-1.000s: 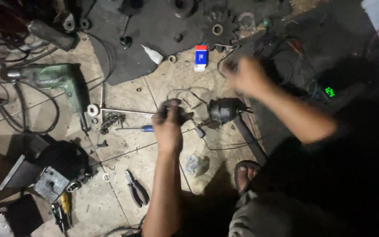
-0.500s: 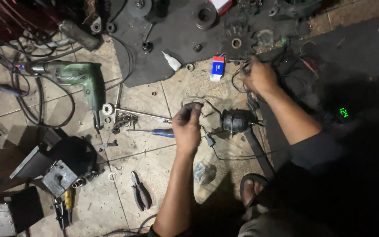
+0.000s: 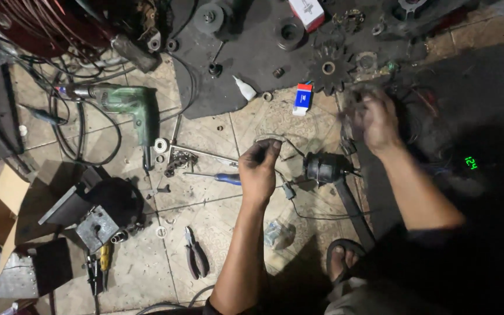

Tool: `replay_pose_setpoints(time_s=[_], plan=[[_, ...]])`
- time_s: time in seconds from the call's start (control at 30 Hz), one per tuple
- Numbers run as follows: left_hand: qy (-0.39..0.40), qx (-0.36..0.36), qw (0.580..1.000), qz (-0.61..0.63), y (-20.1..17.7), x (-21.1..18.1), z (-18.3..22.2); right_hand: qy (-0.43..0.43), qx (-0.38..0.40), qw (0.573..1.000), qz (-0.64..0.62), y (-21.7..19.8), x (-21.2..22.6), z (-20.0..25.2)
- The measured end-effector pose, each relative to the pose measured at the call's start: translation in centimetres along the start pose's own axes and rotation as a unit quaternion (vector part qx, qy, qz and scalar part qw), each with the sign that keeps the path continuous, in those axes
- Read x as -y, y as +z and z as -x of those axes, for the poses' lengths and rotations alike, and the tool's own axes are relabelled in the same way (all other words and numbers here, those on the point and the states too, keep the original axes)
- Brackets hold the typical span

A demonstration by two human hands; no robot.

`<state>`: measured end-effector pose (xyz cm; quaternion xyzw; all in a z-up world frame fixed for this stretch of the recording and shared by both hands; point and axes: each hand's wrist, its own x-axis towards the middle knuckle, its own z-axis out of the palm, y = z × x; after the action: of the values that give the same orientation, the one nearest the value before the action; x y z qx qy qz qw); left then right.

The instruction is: Repairing a starter motor by disassembling components and using tools on a workshop floor.

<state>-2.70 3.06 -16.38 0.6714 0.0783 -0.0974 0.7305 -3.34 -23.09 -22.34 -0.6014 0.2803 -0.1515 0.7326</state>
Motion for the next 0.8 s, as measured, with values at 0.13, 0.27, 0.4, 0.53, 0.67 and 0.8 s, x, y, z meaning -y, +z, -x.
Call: replay_pose_setpoints(time_s=[0.13,0.27,0.4,0.53,0.67,0.8], plan=[[-0.002,0.019,1.0,-0.006,0.5,-0.3,0.3,-0.057,0.127,0.977,0.162,0.7,7.3,7.2],[-0.004,0.056,0.998,-0.017,1.1,-2.0,1.2,-0.028,0.292,0.93,0.221,-2.0,5.9,8.0],[-0.005,0.094,0.995,-0.04,1.6,-2.9,1.7,-0.152,0.354,0.868,0.312,0.0,9.0,8.7],[-0.018,0.106,0.994,-0.037,2.0,-3.1,1.8,-0.187,0.404,0.828,0.341,1.1,10.8,8.4],[-0.019,0.116,0.992,-0.041,2.3,-3.1,2.0,-0.214,0.409,0.818,0.343,1.2,10.2,8.2],[-0.018,0.127,0.991,-0.043,2.5,-3.7,2.1,-0.207,0.416,0.826,0.319,0.7,9.9,8.1]])
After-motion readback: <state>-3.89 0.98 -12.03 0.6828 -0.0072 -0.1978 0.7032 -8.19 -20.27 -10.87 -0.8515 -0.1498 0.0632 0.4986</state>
